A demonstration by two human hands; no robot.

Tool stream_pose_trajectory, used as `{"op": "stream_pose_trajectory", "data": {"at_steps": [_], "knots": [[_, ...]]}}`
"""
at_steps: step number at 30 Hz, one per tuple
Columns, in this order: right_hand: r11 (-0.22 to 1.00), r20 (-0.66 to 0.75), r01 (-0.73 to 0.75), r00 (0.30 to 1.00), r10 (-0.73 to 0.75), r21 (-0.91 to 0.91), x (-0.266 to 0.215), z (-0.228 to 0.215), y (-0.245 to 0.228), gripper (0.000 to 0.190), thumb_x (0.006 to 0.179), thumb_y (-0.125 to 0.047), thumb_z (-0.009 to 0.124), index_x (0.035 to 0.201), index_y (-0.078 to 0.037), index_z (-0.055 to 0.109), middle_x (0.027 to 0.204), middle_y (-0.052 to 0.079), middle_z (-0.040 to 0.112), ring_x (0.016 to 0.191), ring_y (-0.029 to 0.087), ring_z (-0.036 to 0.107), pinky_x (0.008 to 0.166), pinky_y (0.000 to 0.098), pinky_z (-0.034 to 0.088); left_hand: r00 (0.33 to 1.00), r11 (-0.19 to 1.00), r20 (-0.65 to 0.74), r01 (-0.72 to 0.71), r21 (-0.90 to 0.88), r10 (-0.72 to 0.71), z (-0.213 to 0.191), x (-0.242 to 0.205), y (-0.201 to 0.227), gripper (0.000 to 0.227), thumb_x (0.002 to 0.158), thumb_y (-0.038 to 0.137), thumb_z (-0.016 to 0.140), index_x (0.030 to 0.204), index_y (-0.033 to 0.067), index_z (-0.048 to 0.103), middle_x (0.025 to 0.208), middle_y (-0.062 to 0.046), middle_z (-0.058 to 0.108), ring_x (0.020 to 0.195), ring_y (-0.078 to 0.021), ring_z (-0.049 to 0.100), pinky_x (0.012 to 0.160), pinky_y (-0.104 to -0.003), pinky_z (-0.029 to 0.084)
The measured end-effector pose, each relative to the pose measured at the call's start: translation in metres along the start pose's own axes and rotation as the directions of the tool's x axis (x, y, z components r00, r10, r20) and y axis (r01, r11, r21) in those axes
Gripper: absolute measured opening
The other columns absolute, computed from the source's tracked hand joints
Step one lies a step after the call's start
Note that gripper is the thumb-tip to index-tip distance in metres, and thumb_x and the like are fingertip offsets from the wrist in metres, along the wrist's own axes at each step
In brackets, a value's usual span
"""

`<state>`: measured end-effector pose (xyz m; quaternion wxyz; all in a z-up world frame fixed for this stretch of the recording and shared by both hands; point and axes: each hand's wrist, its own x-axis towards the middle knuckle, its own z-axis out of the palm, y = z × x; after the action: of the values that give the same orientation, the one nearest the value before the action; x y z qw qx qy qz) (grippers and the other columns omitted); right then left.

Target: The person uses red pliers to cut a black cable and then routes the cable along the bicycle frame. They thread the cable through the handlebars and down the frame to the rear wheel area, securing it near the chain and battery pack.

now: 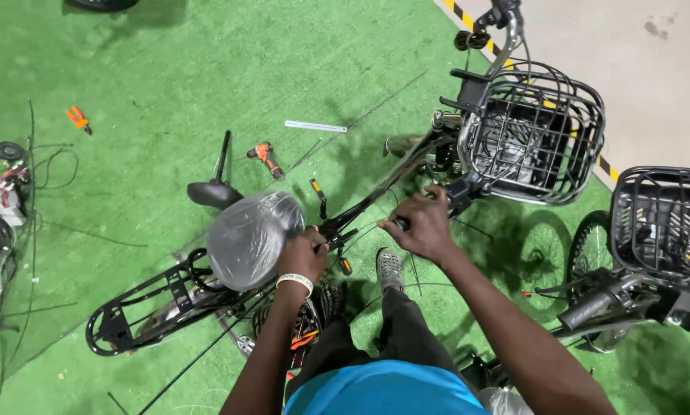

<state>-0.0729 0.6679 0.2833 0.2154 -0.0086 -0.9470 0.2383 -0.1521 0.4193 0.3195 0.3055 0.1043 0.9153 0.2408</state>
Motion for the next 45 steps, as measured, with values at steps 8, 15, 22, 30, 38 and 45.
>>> {"op": "stream_pose_trajectory", "data": {"at_steps": [8,15,22,30,38,45], "knots": [[0.969,-0.124,0.070,0.987,-0.102,-0.236,-0.036,-0.067,0.063,0.039,0.084,-0.044,0.069,0.054,-0.024,0.054,0.055,-0.006,0.055,0.076,0.017,0.054,0.092,0.0478,0.028,0.998,0.996,-0.019,-0.056,0.063,0.057,0.001,0.016,0.019,0.017,0.092,0.028,0.053,0.094,0.0144,0.064,0.087,-0.013,0.068,0.090,-0.0380,0.068,0.075,-0.052,0.057],[0.893,-0.300,-0.091,0.953,-0.051,-0.441,-0.053,-0.107,0.108,0.044,0.085,-0.034,0.074,0.052,-0.016,0.052,0.095,0.002,0.061,0.106,0.026,0.050,0.091,0.0439,0.027,0.989,0.988,-0.058,-0.132,0.086,0.137,0.019,0.033,0.043,0.020,0.091,0.028,0.052,0.093,0.0133,0.065,0.085,-0.015,0.067,0.089,-0.0407,0.067,0.075,-0.054,0.055],[0.942,-0.506,-0.294,0.844,0.176,-0.163,-0.028,-0.139,0.103,0.048,0.094,-0.015,0.068,0.129,0.007,0.043,0.129,0.027,0.035,0.119,0.049,0.045,0.091,0.0565,0.048,0.979,0.977,-0.079,-0.179,0.117,0.189,0.029,0.045,0.088,0.017,0.087,0.032,0.058,0.094,0.0186,0.066,0.085,-0.010,0.070,0.091,-0.0378,0.067,0.078,-0.053,0.055],[0.837,-0.386,-0.508,0.744,0.545,0.204,0.018,-0.170,0.133,0.053,0.080,0.010,0.075,0.130,0.007,0.057,0.127,0.035,0.053,0.109,0.055,0.054,0.087,0.0543,0.049,0.866,0.869,-0.073,-0.493,0.043,0.495,0.030,0.056,0.134,0.007,0.082,0.015,0.064,0.088,0.0185,0.067,0.088,-0.006,0.070,0.091,-0.0326,0.069,0.075,-0.048,0.058],[0.827,-0.231,-0.490,0.801,0.552,0.276,0.089,-0.192,0.203,0.058,0.073,0.005,0.072,0.128,-0.007,0.061,0.119,0.020,0.064,0.096,0.033,0.061,0.077,0.0352,0.052,0.842,0.849,-0.107,-0.526,0.060,0.529,0.042,0.076,0.159,0.007,0.080,0.012,0.065,0.084,0.0164,0.069,0.084,-0.004,0.071,0.073,-0.0253,0.065,0.064,-0.040,0.053],[0.830,-0.124,-0.462,0.846,0.518,0.314,0.118,-0.196,0.216,0.062,0.073,0.009,0.067,0.133,-0.005,0.056,0.120,0.023,0.064,0.086,0.023,0.066,0.070,0.0283,0.052,0.887,0.896,-0.136,-0.444,0.009,0.441,0.046,0.082,0.172,0.008,0.077,0.009,0.065,0.080,0.0139,0.071,0.085,-0.001,0.073,0.056,-0.0187,0.060,0.057,-0.032,0.049]]}}
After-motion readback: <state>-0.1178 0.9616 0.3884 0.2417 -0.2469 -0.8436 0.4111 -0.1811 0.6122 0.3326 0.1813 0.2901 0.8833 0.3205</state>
